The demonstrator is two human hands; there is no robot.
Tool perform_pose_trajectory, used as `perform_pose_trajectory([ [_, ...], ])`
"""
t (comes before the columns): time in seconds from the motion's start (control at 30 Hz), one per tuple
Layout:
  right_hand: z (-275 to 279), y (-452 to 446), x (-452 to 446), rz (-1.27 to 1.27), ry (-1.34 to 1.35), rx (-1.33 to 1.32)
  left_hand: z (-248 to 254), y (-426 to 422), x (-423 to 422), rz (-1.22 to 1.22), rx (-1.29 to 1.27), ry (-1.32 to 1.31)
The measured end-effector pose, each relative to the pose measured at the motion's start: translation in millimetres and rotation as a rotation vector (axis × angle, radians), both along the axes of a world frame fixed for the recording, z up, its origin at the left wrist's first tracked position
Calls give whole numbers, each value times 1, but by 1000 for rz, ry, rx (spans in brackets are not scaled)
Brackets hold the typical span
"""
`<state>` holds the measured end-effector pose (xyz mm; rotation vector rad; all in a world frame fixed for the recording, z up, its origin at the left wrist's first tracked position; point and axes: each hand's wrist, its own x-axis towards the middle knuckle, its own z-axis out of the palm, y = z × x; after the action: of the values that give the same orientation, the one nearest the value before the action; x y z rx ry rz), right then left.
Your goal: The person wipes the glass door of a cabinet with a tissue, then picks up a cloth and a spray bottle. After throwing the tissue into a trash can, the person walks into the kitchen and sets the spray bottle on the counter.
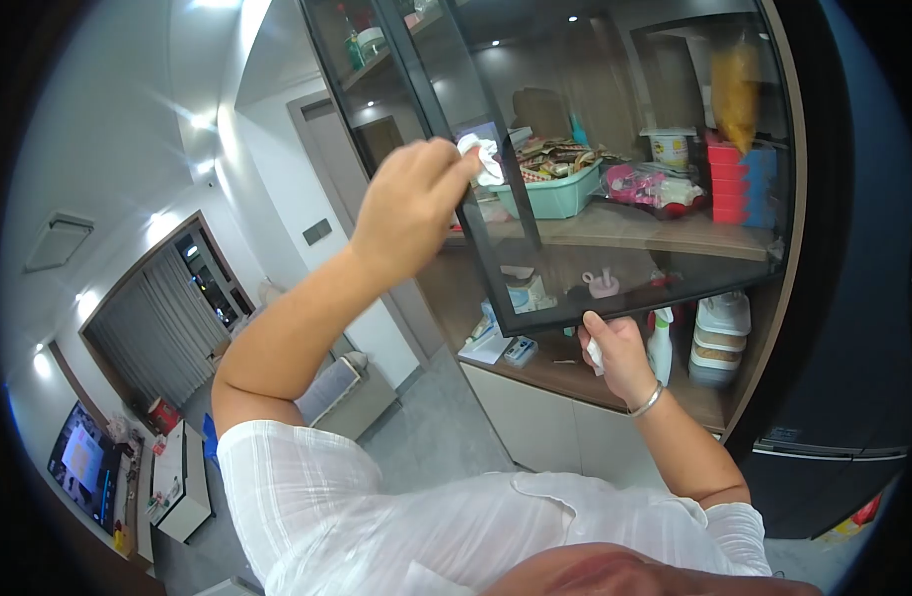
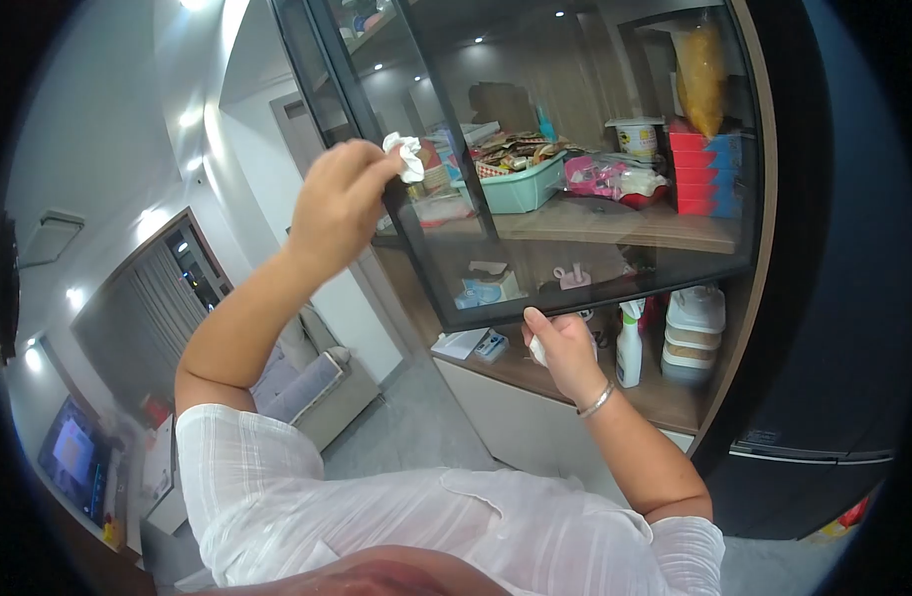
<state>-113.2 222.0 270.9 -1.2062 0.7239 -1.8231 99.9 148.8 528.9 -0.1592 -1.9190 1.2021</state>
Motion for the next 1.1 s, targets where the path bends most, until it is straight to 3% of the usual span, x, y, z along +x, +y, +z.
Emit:
perform_pose_trajectory([
  [0.07,-5,-4,0,-30,7,10,28,-21,6,-31,-64,33],
  [0.13,-11,-13,-3,-45,6,42,88,-36,4,35,-162,184],
  [0.17,-9,-12,-2,-59,0,51,112,-24,-4,120,-61,386],
  [0.27,-14,-19,-6,-19,23,-45,167,-35,-11,-194,9,364],
  [0.37,-6,-12,-2,-70,48,-36,129,-24,-34,-299,197,317],
  [0.47,-7,-18,-5,-102,55,10,74,-18,-47,-242,87,320],
  [0.7,-5,-42,-11,-186,35,42,-44,-81,-38,-226,176,157],
  [0.9,-3,-60,-16,-224,2,4,-148,-96,-50,-330,469,5],
  [1.0,-2,-61,-20,-245,22,66,-187,-96,-51,-356,601,-73],
  [1.1,2,-61,-18,-270,27,63,-200,-107,-49,-372,569,-85],
])
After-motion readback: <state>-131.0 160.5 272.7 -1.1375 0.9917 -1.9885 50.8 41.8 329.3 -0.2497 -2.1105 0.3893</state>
